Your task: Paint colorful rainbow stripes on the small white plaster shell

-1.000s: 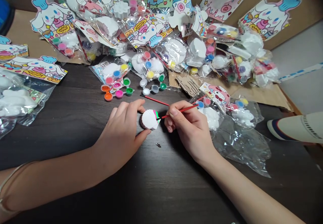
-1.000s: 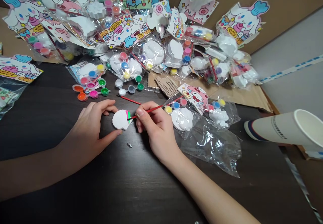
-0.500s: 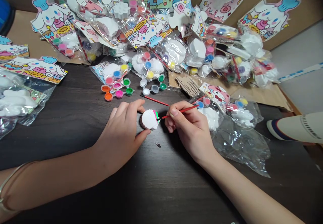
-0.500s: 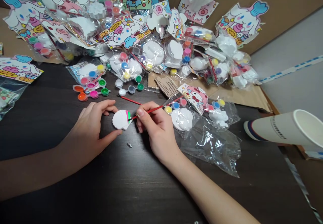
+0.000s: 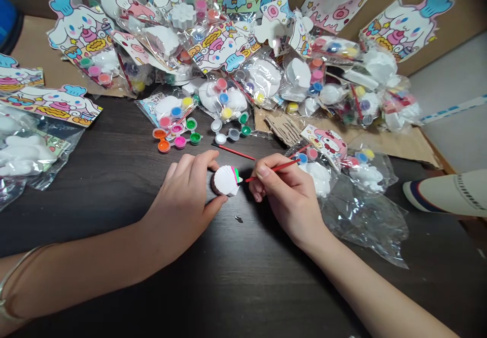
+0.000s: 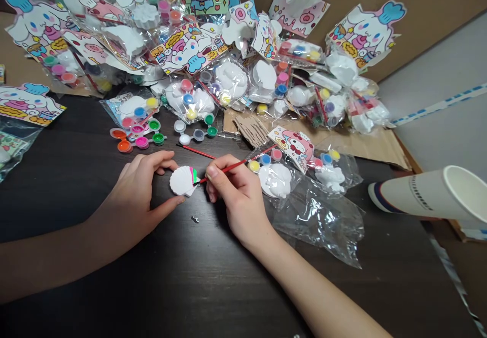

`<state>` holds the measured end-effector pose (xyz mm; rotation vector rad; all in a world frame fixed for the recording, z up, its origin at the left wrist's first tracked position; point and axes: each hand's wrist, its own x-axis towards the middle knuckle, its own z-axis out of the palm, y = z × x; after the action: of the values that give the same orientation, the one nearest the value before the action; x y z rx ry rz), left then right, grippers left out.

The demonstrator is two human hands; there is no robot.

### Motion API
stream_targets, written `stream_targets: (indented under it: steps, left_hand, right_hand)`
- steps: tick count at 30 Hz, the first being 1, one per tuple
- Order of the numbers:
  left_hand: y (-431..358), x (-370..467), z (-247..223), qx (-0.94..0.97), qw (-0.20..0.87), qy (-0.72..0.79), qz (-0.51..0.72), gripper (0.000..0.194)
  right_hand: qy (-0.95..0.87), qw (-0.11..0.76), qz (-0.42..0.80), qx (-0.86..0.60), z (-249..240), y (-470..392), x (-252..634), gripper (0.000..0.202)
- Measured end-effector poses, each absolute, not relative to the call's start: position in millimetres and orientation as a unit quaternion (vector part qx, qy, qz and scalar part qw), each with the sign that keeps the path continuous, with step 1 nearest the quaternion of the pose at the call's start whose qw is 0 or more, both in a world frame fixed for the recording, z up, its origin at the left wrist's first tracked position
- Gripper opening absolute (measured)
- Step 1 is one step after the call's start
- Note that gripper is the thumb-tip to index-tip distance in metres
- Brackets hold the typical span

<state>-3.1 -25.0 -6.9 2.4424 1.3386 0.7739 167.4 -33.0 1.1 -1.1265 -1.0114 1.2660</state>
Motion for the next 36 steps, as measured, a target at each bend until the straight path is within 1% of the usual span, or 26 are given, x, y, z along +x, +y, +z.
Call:
stream_targets:
  steps: [7,18,24,27,30,33,34,36]
  left_hand:
    - [-24,-2,-7,0.836,0.13,0.462,0.268,0.055]
    - [-25,-3,-6,0.832,0.14,0.471,0.259,0.059]
    - [-23,-5,-2,0.827,0.168,0.479,0.244,0.047]
    - [-22,-7,-1,0.831,0.172,0.466,0.249,0.041]
    - [-22,-8,1,0.834,0.177,0.456,0.253,0.04]
    - [-22,-8,2,0.832,0.188,0.455,0.255,0.04]
    - [-22,-8,2,0.831,0.192,0.455,0.255,0.039]
    - [-22,-8,3,0.83,0.199,0.454,0.255,0.039]
  right_hand:
    - [-0.433,0.548,0.534,-0.476,0,-34,168,0.024]
    - [-0.432,0.548,0.543,-0.467,1,-34,169,0.025]
    - [-0.439,0.55,0.547,-0.454,-3,-32,166,0.032]
    - [-0.447,0.542,0.536,-0.468,6,-35,170,0.034]
    - [-0.456,0.563,0.483,-0.491,32,-48,192,0.028]
    - [-0.483,0.567,0.375,-0.551,71,-70,234,0.021]
    - [-0.48,0.57,0.317,-0.587,84,-77,252,0.02]
    - [-0.452,0.541,0.203,-0.68,106,-91,290,0.014]
